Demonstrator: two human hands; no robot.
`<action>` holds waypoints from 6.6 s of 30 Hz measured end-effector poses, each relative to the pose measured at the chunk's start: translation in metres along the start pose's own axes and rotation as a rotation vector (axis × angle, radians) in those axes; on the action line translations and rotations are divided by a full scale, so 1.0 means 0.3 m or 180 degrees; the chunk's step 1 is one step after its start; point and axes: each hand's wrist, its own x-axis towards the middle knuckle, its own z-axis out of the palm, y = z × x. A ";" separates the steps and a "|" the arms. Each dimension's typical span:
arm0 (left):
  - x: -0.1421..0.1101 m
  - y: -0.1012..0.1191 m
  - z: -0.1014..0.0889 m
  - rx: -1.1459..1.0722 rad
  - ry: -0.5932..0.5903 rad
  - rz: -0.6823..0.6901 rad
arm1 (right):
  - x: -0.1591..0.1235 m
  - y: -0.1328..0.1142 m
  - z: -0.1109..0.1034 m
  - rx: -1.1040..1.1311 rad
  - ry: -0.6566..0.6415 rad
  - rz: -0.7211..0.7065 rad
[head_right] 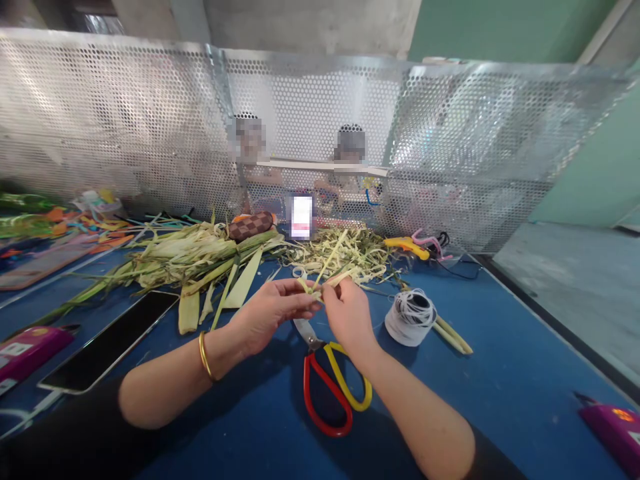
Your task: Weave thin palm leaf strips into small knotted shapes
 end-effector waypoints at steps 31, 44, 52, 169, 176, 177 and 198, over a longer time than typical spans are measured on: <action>-0.001 -0.001 -0.005 0.0718 -0.0319 0.0185 | 0.001 -0.055 -0.090 -0.2147 0.0032 -0.2087; -0.003 -0.026 0.011 0.0833 0.0193 0.0299 | -0.002 -0.060 -0.060 -0.1222 -0.0299 -0.0603; 0.013 -0.015 -0.012 0.0271 0.0311 0.0112 | 0.012 -0.094 -0.147 -0.0601 -0.1396 -0.0377; 0.029 -0.047 -0.016 -0.0556 0.0313 -0.0450 | -0.076 -0.055 0.018 -0.3334 -0.0448 -0.4431; 0.028 -0.036 -0.029 -0.0039 0.0320 -0.0324 | -0.087 -0.034 0.016 -0.3063 -0.0081 -0.4509; 0.028 -0.032 -0.031 -0.0006 0.0335 -0.0268 | -0.095 -0.035 0.019 -0.2931 -0.0039 -0.4566; 0.017 0.026 -0.036 0.0458 0.0128 -0.0281 | 0.044 -0.030 -0.115 -0.2295 -0.0700 -0.2878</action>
